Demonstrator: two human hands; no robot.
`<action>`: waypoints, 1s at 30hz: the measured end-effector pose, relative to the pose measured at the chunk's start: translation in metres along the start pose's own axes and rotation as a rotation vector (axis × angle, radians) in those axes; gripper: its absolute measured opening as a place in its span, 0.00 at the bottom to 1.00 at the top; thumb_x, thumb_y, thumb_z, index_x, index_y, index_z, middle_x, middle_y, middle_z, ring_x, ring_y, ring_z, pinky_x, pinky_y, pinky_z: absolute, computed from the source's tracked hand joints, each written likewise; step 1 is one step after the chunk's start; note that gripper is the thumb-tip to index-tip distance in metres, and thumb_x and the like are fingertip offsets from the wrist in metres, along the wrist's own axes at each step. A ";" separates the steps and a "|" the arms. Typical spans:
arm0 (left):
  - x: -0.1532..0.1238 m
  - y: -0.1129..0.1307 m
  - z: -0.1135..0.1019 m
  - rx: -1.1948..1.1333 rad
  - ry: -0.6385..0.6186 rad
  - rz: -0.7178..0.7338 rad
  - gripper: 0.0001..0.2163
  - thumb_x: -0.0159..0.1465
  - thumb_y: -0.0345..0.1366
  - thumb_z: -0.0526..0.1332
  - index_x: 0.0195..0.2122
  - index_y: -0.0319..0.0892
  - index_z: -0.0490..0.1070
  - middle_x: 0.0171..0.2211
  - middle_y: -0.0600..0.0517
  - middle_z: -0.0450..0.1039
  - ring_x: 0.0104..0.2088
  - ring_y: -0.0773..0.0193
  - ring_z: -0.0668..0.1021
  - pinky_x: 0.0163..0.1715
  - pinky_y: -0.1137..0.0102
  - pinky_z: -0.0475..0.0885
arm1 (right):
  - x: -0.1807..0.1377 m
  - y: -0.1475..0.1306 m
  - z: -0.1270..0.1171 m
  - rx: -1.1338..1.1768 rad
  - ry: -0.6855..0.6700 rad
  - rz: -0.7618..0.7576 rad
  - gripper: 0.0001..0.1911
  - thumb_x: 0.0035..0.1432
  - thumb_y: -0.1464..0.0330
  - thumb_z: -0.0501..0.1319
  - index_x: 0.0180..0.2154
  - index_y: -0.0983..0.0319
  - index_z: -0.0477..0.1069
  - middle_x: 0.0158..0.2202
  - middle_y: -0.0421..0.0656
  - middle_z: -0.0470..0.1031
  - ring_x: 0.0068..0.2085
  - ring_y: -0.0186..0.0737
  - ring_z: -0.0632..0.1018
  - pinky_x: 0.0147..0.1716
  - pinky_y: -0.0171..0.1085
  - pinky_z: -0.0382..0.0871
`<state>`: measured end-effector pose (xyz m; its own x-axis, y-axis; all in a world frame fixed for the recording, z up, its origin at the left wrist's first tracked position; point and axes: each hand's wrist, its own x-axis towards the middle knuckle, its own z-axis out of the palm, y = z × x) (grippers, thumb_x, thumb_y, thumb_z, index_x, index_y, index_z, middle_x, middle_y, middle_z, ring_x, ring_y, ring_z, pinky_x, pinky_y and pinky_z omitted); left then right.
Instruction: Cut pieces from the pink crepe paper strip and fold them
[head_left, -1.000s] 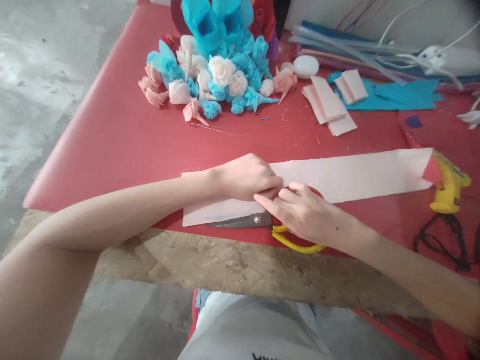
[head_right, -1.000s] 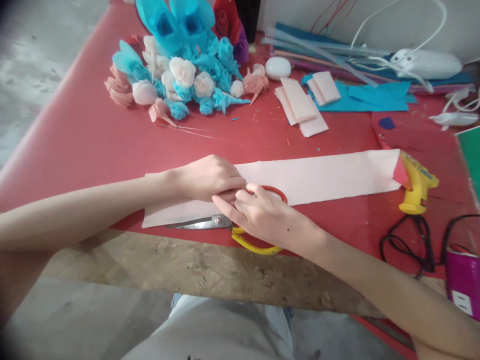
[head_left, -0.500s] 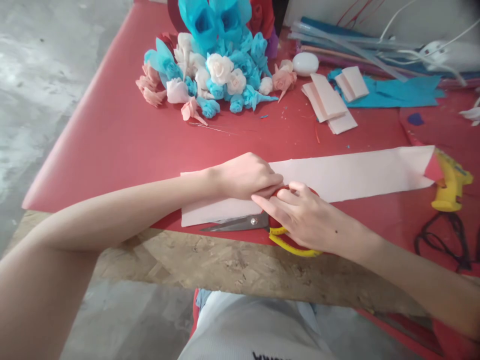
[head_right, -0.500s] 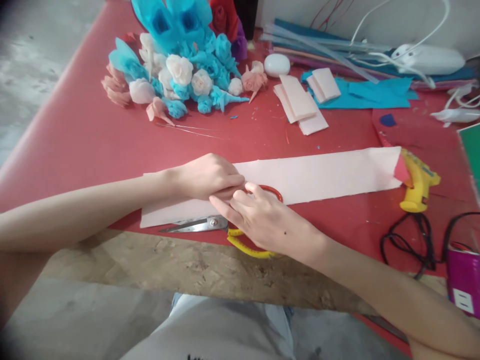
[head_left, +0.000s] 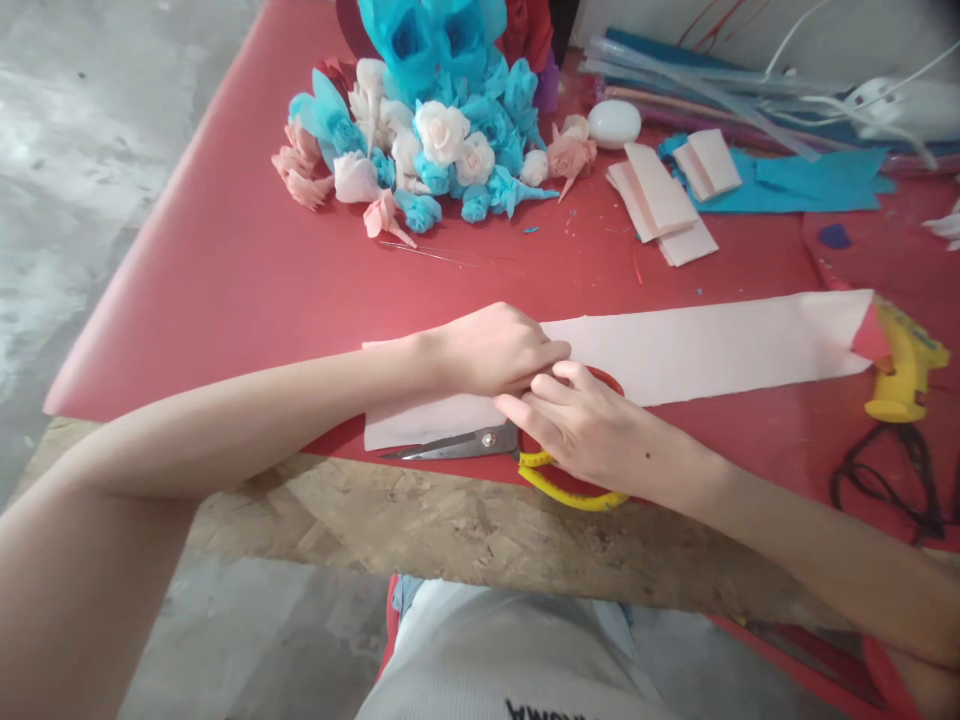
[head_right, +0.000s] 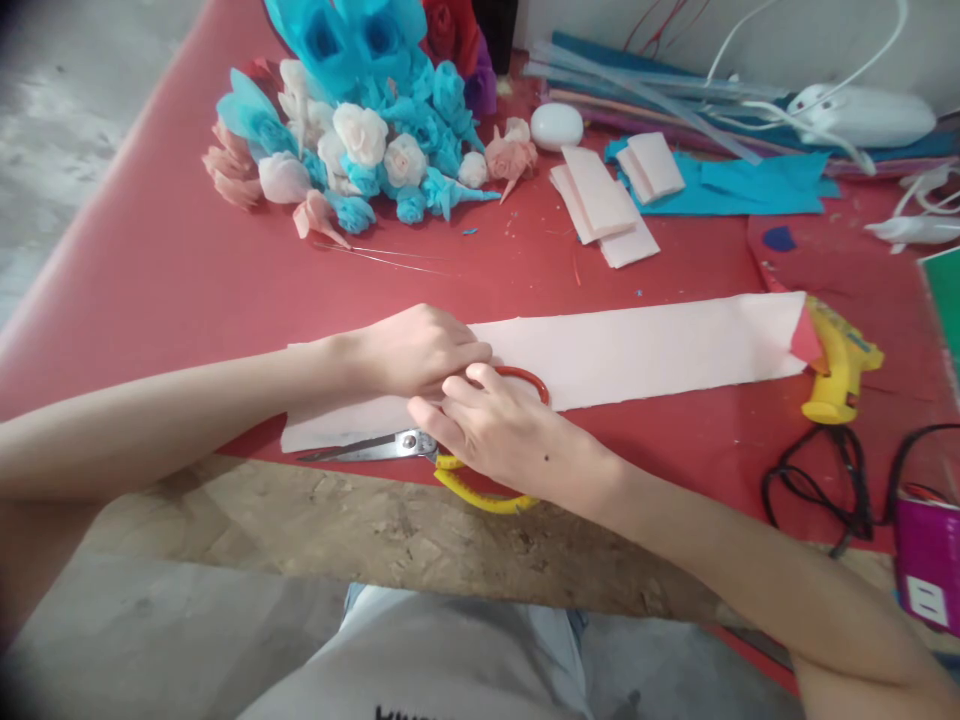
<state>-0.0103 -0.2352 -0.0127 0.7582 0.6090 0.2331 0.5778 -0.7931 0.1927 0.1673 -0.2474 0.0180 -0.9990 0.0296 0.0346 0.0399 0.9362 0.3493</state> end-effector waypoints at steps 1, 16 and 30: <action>0.000 0.000 0.000 -0.002 -0.001 0.002 0.10 0.64 0.34 0.51 0.28 0.39 0.67 0.20 0.52 0.70 0.19 0.66 0.70 0.18 0.70 0.57 | 0.000 0.001 0.001 0.013 0.011 -0.005 0.18 0.60 0.78 0.46 0.51 0.70 0.59 0.29 0.42 0.68 0.32 0.39 0.65 0.36 0.40 0.54; 0.000 -0.002 0.002 0.008 0.018 0.014 0.11 0.64 0.33 0.50 0.27 0.39 0.66 0.19 0.52 0.69 0.18 0.67 0.69 0.18 0.70 0.54 | -0.004 -0.003 0.006 0.032 0.036 -0.007 0.17 0.58 0.78 0.46 0.50 0.69 0.59 0.28 0.41 0.64 0.31 0.40 0.64 0.36 0.41 0.54; 0.000 -0.001 0.002 0.084 0.017 -0.054 0.13 0.68 0.39 0.48 0.32 0.38 0.66 0.16 0.54 0.66 0.15 0.67 0.67 0.16 0.70 0.53 | 0.010 -0.006 0.001 0.056 0.077 0.029 0.13 0.61 0.78 0.45 0.44 0.65 0.63 0.26 0.39 0.62 0.30 0.39 0.63 0.36 0.40 0.53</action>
<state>-0.0097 -0.2347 -0.0149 0.7204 0.6504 0.2407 0.6414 -0.7569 0.1254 0.1567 -0.2523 0.0155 -0.9927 0.0319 0.1162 0.0651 0.9534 0.2945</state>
